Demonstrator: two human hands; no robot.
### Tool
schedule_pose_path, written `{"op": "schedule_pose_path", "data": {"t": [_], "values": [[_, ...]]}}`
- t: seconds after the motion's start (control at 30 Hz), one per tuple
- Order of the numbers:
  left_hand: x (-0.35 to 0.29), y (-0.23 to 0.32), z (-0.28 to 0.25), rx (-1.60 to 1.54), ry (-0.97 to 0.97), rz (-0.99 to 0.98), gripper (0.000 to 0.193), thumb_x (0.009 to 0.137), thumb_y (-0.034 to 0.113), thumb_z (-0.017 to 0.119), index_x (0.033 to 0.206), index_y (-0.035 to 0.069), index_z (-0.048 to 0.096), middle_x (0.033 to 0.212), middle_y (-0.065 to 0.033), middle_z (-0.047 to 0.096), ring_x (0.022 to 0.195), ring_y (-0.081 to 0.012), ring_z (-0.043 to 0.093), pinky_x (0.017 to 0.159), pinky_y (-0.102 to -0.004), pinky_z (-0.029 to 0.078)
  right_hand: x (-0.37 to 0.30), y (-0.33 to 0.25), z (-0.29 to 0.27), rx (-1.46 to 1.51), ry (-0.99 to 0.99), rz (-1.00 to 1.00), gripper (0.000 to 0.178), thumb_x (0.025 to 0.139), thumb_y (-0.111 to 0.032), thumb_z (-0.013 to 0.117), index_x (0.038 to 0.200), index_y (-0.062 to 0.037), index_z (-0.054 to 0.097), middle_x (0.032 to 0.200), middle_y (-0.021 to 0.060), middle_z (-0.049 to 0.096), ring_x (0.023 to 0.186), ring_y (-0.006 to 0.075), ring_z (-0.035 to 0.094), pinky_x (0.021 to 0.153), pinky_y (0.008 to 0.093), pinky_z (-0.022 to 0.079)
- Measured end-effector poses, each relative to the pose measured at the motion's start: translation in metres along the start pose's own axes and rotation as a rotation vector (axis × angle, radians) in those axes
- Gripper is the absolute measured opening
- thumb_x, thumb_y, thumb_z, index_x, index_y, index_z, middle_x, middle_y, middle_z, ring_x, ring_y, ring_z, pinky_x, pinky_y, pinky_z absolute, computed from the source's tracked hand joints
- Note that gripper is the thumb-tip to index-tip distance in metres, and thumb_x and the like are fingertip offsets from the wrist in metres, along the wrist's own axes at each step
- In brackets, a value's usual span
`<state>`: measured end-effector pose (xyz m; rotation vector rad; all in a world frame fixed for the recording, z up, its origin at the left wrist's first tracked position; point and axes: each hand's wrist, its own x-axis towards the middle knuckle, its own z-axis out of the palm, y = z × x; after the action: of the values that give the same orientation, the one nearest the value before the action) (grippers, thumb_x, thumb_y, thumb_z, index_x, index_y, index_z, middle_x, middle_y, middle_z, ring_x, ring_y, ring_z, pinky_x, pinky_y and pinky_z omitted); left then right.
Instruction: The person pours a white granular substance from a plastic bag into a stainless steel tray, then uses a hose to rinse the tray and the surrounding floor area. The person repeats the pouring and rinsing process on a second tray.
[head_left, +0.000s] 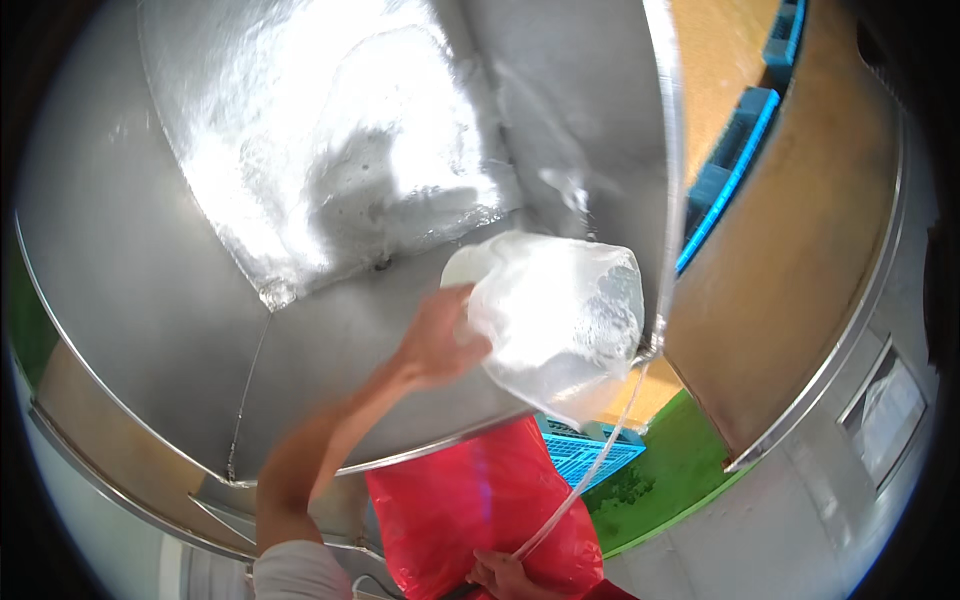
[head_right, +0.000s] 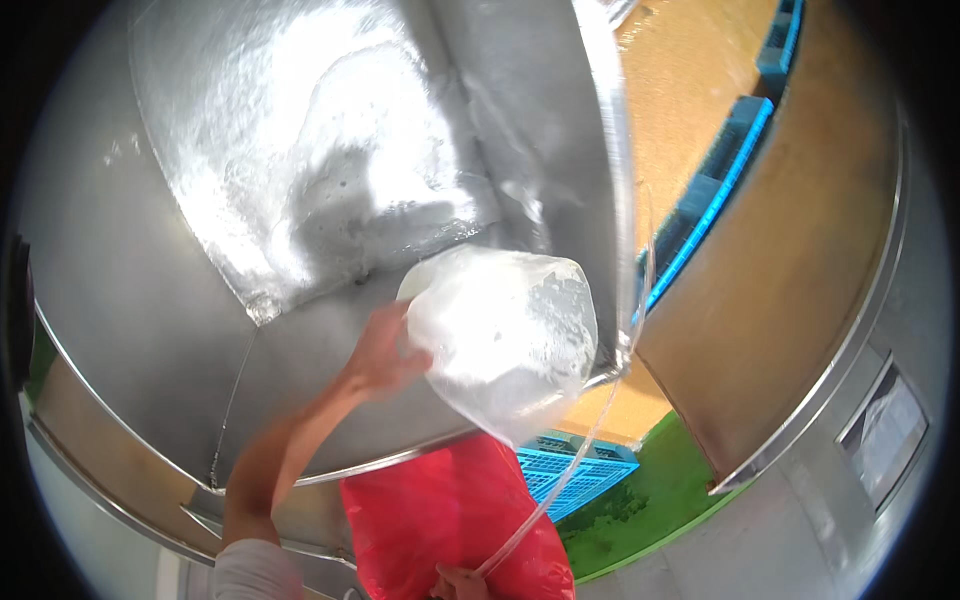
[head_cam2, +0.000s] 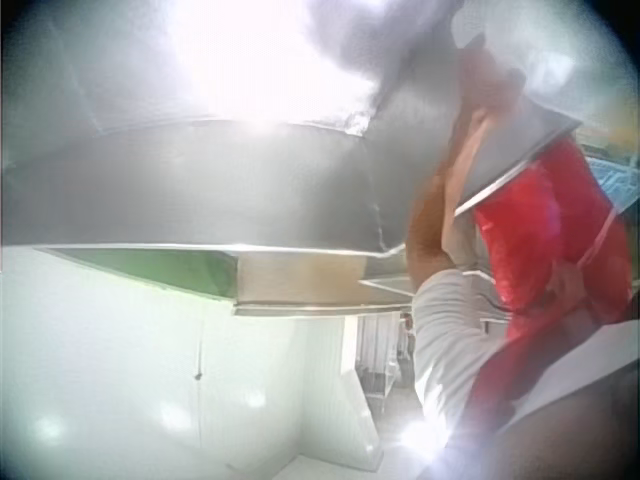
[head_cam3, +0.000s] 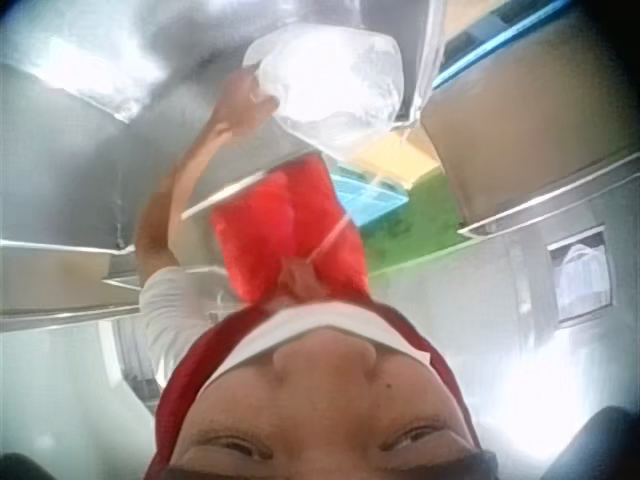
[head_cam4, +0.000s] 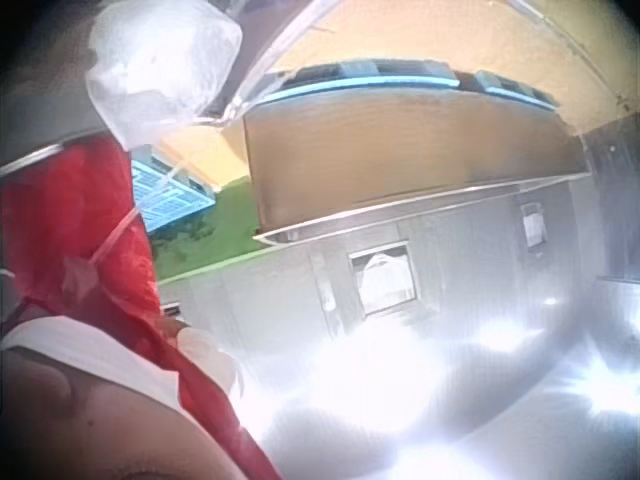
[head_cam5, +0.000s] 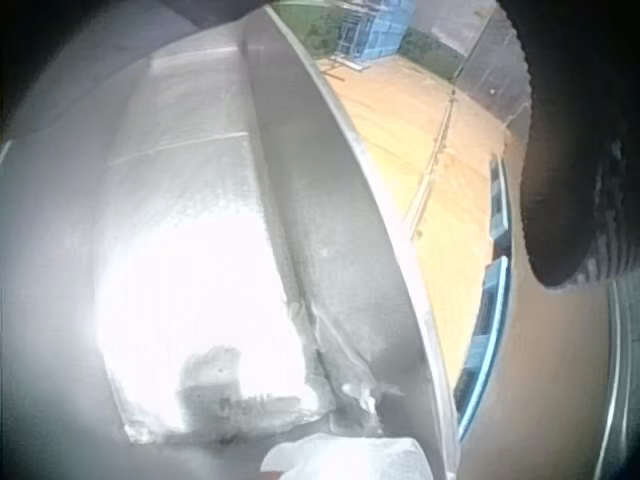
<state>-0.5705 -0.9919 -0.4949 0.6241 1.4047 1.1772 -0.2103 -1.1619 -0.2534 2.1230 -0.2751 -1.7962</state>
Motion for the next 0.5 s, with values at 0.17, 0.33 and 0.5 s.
{"op": "schedule_pose_path", "data": {"t": [0.17,0.33,0.5], "values": [[-0.013,0.161,0.038,0.084,-0.161,-0.395,0.058,0.088,0.039,0.081,0.120,-0.005,0.063,0.104,-0.0225,0.072,0.098,-0.0299,0.071,0.090,-0.0383,0.054,-0.016,-0.002,-0.002,-0.020,-0.067,-0.009,0.044,0.108,-0.030,0.059,0.068,-0.0143,0.047,0.058,0.0002,0.038,0.056,0.0168,0.042,0.067,0.0369,0.043],[0.009,0.217,0.084,-0.292,-0.279,-0.303,0.046,0.090,0.024,0.083,0.119,-0.005,0.060,0.107,-0.0132,0.071,0.100,-0.0167,0.066,0.089,-0.0326,0.051,-0.019,-0.002,0.000,-0.033,-0.110,-0.005,0.044,0.108,-0.030,0.058,0.069,-0.0129,0.048,0.060,0.0005,0.040,0.059,0.0165,0.043,0.070,0.0366,0.044],[0.039,0.247,0.118,-0.776,-0.319,-0.489,0.044,0.093,-0.002,0.072,0.135,-0.003,0.059,0.125,-0.0119,0.070,0.118,-0.0177,0.064,0.102,-0.0337,0.050,-0.016,0.002,-0.005,-0.002,-0.181,0.016,0.042,0.109,-0.029,0.058,0.071,-0.0121,0.051,0.062,-0.0003,0.043,0.063,0.0147,0.047,0.071,0.0342,0.043]]}}
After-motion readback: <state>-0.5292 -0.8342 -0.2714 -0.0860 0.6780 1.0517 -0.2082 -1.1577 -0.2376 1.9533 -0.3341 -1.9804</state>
